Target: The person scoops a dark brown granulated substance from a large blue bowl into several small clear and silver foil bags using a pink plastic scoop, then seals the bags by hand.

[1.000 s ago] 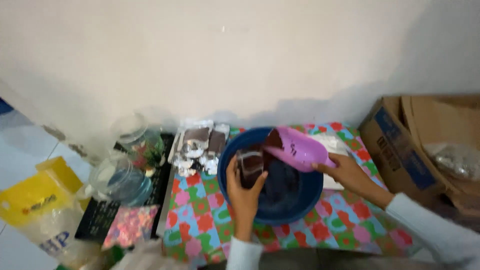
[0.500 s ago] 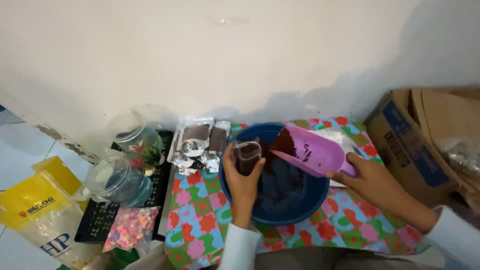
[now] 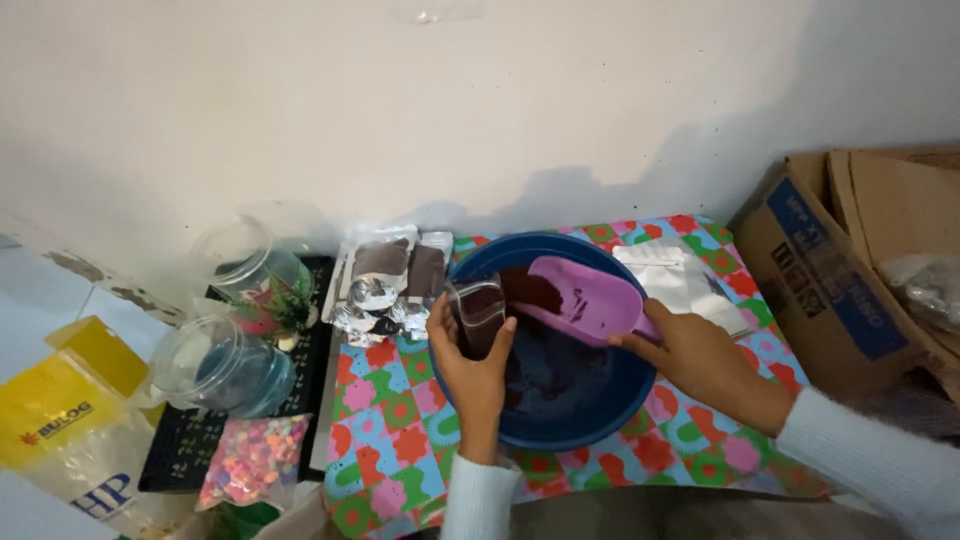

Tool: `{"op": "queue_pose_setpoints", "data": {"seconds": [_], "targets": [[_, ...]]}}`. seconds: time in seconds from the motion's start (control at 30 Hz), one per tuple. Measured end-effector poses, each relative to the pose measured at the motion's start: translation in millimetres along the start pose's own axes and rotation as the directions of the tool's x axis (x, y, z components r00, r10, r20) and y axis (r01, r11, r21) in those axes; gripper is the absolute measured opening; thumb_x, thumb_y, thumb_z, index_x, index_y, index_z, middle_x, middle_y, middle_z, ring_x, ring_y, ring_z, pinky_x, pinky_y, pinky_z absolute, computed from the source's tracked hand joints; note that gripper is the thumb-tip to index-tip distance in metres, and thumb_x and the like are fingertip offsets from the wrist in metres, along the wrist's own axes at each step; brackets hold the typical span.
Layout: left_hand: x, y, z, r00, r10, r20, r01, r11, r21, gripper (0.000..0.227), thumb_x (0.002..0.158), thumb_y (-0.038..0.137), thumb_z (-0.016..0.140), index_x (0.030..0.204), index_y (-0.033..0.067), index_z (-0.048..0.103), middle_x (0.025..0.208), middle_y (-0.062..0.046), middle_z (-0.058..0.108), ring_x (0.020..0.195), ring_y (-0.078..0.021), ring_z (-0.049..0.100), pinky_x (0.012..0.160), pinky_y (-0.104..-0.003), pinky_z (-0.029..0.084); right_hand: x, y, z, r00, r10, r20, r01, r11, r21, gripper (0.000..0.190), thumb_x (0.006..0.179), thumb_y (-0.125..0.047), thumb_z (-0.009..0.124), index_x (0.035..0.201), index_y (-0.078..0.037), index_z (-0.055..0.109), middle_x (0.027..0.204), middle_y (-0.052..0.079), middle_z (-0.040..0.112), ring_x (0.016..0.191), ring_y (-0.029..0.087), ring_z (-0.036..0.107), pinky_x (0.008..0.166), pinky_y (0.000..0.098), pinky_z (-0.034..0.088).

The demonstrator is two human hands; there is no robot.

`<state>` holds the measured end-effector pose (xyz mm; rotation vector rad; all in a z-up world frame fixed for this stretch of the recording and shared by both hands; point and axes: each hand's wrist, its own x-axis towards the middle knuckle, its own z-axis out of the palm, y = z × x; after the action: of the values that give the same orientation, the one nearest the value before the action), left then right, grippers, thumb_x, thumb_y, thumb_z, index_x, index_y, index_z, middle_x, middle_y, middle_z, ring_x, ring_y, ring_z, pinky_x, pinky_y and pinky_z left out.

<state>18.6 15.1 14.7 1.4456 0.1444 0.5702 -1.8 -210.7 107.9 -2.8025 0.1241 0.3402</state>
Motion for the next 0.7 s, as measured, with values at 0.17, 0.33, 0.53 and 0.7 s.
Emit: {"op": "queue_pose_setpoints", "data": {"seconds": [0.17,0.33,0.53,0.7], "targets": [[0.8,-0.2,1.6,0.999,0.048,0.015,-0.048,0.999,-0.005,0.089,0.076,0.016,0.092,0.148,0.0044,0.042,0.131,-0.021,0.055,0.127,-0.0359,0.054,0.112,-0.051,0.037,3.2,4.1,-5.3,1.0,-0.029,0.003,0.029,0.999,-0.043,0.057,0.095,-0.066,0.051,0.111,-0.012,0.058,0.092,0.024,0.076,0.101,0.045,0.072,0.088,0.0577,0.054],[0.2,3.0,0.7,0.998,0.053,0.024,-0.054,0.999,0.01,0.087,0.078,0.016,0.091,0.148,0.0025,0.04,0.13,-0.022,0.055,0.126,-0.0367,0.053,0.112,-0.053,0.037,12.4,29.1,7.0,0.998,-0.046,-0.052,0.042,0.997,-0.067,0.054,0.097,-0.064,0.052,0.104,-0.011,0.059,0.083,0.021,0.075,0.093,0.042,0.075,0.082,0.0522,0.056],[0.0,8.0,0.5,0.999,0.034,0.037,-0.034,0.999,-0.003,0.087,0.078,0.017,0.091,0.148,0.0022,0.04,0.13,-0.022,0.052,0.13,-0.0381,0.05,0.115,-0.053,0.032,17.7,39.7,14.5,0.998,-0.029,-0.062,0.025,0.998,-0.058,0.06,0.094,-0.067,0.05,0.098,-0.008,0.056,0.077,0.026,0.072,0.091,0.05,0.072,0.08,0.0578,0.052],[1.1,6.6,2.2,0.997,0.055,0.053,-0.054,0.998,-0.017,0.087,0.079,0.02,0.09,0.148,0.002,0.04,0.131,-0.026,0.052,0.133,-0.044,0.047,0.116,-0.055,0.029,13.9,35.9,19.7,0.997,-0.07,-0.045,0.066,0.994,-0.089,0.057,0.094,-0.067,0.05,0.097,-0.01,0.056,0.076,0.024,0.072,0.088,0.045,0.073,0.08,0.0542,0.056]]}}
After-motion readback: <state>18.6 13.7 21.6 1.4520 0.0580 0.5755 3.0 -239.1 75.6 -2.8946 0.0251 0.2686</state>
